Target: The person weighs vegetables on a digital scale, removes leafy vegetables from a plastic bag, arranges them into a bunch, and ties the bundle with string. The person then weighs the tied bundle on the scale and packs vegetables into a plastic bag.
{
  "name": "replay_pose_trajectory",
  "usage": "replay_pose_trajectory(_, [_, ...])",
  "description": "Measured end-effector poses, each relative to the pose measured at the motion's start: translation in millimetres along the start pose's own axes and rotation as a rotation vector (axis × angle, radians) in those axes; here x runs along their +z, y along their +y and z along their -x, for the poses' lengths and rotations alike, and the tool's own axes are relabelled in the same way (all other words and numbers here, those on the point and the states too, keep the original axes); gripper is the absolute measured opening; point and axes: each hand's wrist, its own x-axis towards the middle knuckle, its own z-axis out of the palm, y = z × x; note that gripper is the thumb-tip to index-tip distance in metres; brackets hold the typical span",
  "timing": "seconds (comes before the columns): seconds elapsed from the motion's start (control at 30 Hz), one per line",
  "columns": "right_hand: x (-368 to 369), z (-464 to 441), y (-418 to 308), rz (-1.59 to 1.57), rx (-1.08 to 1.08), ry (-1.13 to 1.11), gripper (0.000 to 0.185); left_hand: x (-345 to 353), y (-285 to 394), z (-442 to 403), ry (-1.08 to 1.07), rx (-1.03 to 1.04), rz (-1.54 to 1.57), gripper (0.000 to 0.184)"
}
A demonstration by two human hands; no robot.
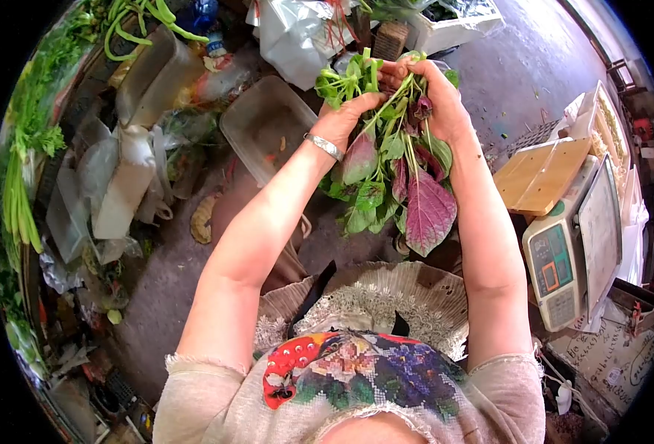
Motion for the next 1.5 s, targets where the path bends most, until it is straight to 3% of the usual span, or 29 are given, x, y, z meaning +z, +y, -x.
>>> replay_pose_trajectory(0.07, [1.7, -0.4, -2.1, -0.052, -0.012, -0.036, 0.026, -0.9, -0.2, 1.6, -0.031, 0.054, -0.019, 0.036])
replay_pose_trajectory(0.17, [-14.3, -13.4, 0.9, -0.087, -0.100, 0.020, 0.037, -17.9, -15.5, -8.7, 0.317, 0.106, -0.134, 0.041])
replay_pose_trajectory(0.27, [-23.9, -13.0, -7.5, -0.097, -0.175, 0.107, 0.039, -39.0, -22.7, -19.5, 0.400, 0.074, -0.185, 0.036])
replay_pose_trajectory(0.4, [-25.3, -16.1, -0.1, -0.208, -0.263, 0.186, 0.028, -39.0, -25.8, -17.5, 0.322, -0.055, -0.159, 0.028])
replay_pose_trajectory(0.43, [-24.1, -16.6, 2.0, -0.268, -0.287, 0.266, 0.025, -39.7, -30.5, -18.6, 0.242, -0.158, 0.035, 0.026])
replay_pose_trajectory(0.57, [-33.7, -18.9, -0.9, -0.377, -0.300, 0.272, 0.022, -26.3, -21.9, -8.6, 0.157, -0.215, -0.064, 0.029])
replay_pose_trajectory(0.67, [-58.0, -23.5, -13.0, -0.286, -0.390, 0.035, 0.019, -32.1, -25.1, -12.1, 0.167, -0.129, -0.128, 0.035])
replay_pose_trajectory(0.73, [-57.6, -17.1, -25.8, -0.260, -0.430, 0.133, 0.020, -22.1, -9.3, -4.5, 0.382, -0.137, -0.323, 0.039])
replay_pose_trajectory(0.8, [-57.4, -9.4, -35.0, -0.414, -0.512, 0.139, 0.019, -26.1, -13.5, -9.8, 0.555, -0.146, -0.122, 0.025])
replay_pose_trajectory(0.9, [-81.3, -12.1, -41.3, -0.510, -0.542, 0.043, 0.017, -36.0, -26.2, -14.3, 0.490, -0.111, 0.021, 0.027])
replay_pose_trajectory(0.93, [-91.9, -16.6, -37.6, -0.562, -0.523, -0.018, 0.016, -37.8, -29.7, -15.6, 0.458, -0.107, -0.041, 0.032])
replay_pose_trajectory(1.0, [-84.0, -20.4, -29.0, -0.502, -0.535, 0.256, 0.016, -36.1, -33.8, -16.3, 0.419, -0.107, -0.107, 0.036])
replay_pose_trajectory(1.1, [-83.9, -20.2, -28.0, -0.560, -0.557, 0.201, 0.018, -37.1, -42.4, -21.9, 0.398, -0.108, -0.052, 0.053])
replay_pose_trajectory(1.13, [-85.1, -18.7, -29.0, -0.559, -0.579, 0.218, 0.021, -43.5, -41.6, -20.6, 0.410, -0.139, -0.179, 0.053])
replay_pose_trajectory(1.2, [-85.6, -11.1, -42.5, -0.500, -0.654, 0.310, 0.022, -27.4, -20.5, -12.0, 0.474, -0.214, -0.085, 0.052])
replay_pose_trajectory(1.23, [-115.0, -18.2, -48.2, -0.457, -0.707, 0.245, 0.023, -29.2, -18.4, -11.9, 0.497, -0.221, -0.050, 0.055])
replay_pose_trajectory(1.3, [-81.9, 0.8, -66.2, -0.210, -0.893, 0.475, 0.022, -34.8, -17.6, -12.9, 0.492, -0.216, 0.003, 0.060])
replay_pose_trajectory(1.33, [-69.1, 8.8, -72.3, -0.067, -0.981, 0.574, 0.021, -48.0, -22.3, -16.0, 0.359, -0.190, 0.026, 0.080])
replay_pose_trajectory(1.37, [-68.4, 11.6, -73.4, -0.065, -0.983, 0.571, 0.021, -45.3, -18.5, -15.5, 0.358, -0.186, 0.029, 0.080])
replay_pose_trajectory(1.43, [-69.4, 16.7, -74.4, 0.633, -1.196, 0.760, 0.022, -40.6, -13.3, -12.5, 0.543, -0.207, -0.013, 0.076])
replay_pose_trajectory(1.47, [-63.9, 19.3, -70.0, 0.637, -1.194, 0.757, 0.022, -41.9, -14.1, -13.3, 0.544, -0.209, -0.008, 0.076])
replay_pose_trajectory(1.5, [-53.9, 20.7, -61.6, 0.831, -0.955, 0.719, 0.022, -43.5, -13.9, -15.1, 0.541, -0.201, 0.001, 0.076])
